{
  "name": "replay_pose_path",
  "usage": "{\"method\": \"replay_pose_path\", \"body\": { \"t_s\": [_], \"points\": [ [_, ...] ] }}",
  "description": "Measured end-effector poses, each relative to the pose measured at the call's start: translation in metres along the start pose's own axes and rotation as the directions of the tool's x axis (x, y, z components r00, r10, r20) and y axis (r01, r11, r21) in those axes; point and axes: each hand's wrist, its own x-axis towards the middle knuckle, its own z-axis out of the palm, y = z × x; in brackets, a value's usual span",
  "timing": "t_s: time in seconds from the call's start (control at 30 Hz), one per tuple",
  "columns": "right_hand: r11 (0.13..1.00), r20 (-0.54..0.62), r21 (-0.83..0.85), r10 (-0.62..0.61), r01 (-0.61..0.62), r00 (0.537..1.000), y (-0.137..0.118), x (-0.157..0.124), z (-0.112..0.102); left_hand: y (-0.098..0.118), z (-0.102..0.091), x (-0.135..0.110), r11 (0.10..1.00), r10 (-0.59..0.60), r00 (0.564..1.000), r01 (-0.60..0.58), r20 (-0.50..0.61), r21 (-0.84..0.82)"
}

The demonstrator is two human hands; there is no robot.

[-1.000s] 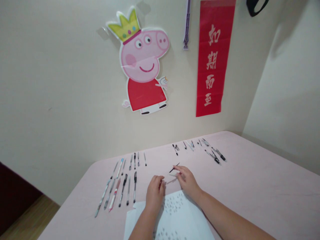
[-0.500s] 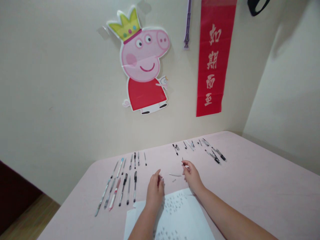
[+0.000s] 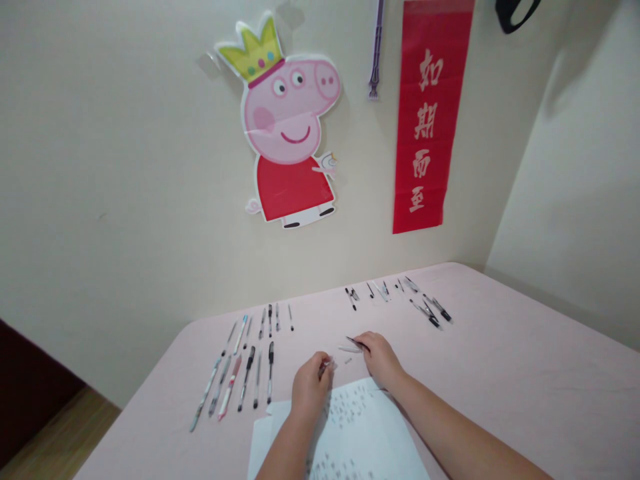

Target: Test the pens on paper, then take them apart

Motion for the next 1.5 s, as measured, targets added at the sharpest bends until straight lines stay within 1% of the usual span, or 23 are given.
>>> {"method": "replay_pose_path", "body": {
  "t_s": [0.13,0.3,0.4,0.57,0.73,1.07,1.23,1.4,1.5],
  "points": [
    [0.999,0.008,-0.042,-0.026,0.027,1.000,-0.009,-0.001,-0.007,0.001,-0.002,0.000,0.996,0.044,0.999,-0.043,-0.001,0.078],
    [0.995,-0.044,-0.063,-0.082,0.079,0.996,-0.019,-0.003,-0.012,0.003,-0.003,0.000,0.990,0.119,0.993,-0.118,-0.005,0.074],
    [0.991,-0.036,-0.031,-0.133,0.132,0.991,-0.024,-0.005,-0.011,0.001,-0.002,0.001,0.993,0.102,0.994,-0.100,-0.036,0.058],
    [0.974,0.011,0.027,-0.224,0.224,0.974,-0.030,-0.006,-0.011,-0.002,0.001,0.002,0.996,0.086,0.992,-0.089,-0.090,-0.027],
    [0.961,0.042,0.060,-0.272,0.269,0.961,-0.034,-0.005,-0.012,-0.002,0.001,0.002,0.993,0.098,0.990,-0.105,-0.100,-0.060],
    [0.965,0.066,0.010,-0.264,0.264,0.962,-0.029,-0.007,-0.007,-0.005,0.002,0.001,0.992,0.114,0.990,-0.117,-0.083,-0.041],
    [0.971,0.093,-0.010,-0.236,0.238,0.967,-0.031,-0.007,-0.008,-0.001,0.000,0.001,0.992,0.123,0.988,-0.125,-0.090,-0.019],
    [0.983,0.122,-0.017,-0.181,0.185,0.976,-0.034,-0.006,-0.009,0.004,-0.003,0.000,0.982,0.187,0.981,-0.187,-0.053,0.004],
    [0.986,0.135,-0.022,-0.161,0.165,0.978,-0.035,-0.006,-0.010,0.003,-0.001,0.000,0.972,0.233,0.972,-0.233,-0.026,0.021]
  ]
}}
